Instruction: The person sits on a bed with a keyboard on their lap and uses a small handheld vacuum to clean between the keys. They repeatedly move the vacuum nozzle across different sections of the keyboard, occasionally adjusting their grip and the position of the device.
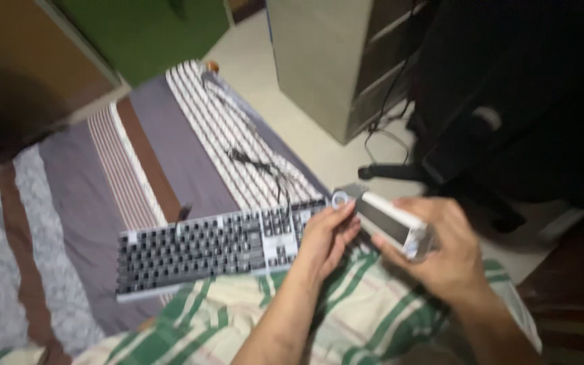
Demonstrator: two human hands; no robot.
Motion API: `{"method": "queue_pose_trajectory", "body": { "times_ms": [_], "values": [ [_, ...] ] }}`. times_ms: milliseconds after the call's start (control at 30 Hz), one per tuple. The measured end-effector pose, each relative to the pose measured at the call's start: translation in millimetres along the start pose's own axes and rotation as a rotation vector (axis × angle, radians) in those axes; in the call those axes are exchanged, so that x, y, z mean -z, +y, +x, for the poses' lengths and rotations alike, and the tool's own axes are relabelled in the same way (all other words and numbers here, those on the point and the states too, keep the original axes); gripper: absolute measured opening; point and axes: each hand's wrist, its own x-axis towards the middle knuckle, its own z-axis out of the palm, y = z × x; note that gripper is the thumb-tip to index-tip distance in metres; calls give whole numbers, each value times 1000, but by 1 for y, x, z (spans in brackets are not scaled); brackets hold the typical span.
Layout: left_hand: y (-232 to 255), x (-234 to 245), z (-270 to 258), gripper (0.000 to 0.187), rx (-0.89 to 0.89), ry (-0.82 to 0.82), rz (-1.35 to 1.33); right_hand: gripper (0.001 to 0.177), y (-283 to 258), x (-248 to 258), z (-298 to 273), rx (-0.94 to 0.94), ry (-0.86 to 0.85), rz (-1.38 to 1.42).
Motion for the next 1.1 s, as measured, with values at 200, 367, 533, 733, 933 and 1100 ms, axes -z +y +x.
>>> {"method": "queue_pose_trajectory", "body": {
  "times_ms": [200, 367, 533, 733, 933, 1100],
  "values": [
    [4, 0, -2, 14, -13, 12, 12, 55, -4, -2, 3, -39, -18, 22],
    [4, 2, 4, 12, -41, 7, 2, 57, -1, -2, 0, 29, -23, -26],
    [3, 2, 4, 12, -48, -17, 12, 55, -4, -4, -4, -32, -24, 25],
    [5, -2, 3, 14, -43, 3, 20, 58, -1, -5, -5, 21, -2, -22],
    [2, 2, 3, 14, -46, -32, 31, 58, 1, -7, -10, 33, -9, 19],
    [2, 6, 6, 13, -28, -34, 82, 55, 3, -5, -4, 38, 18, -51]
  ]
}}
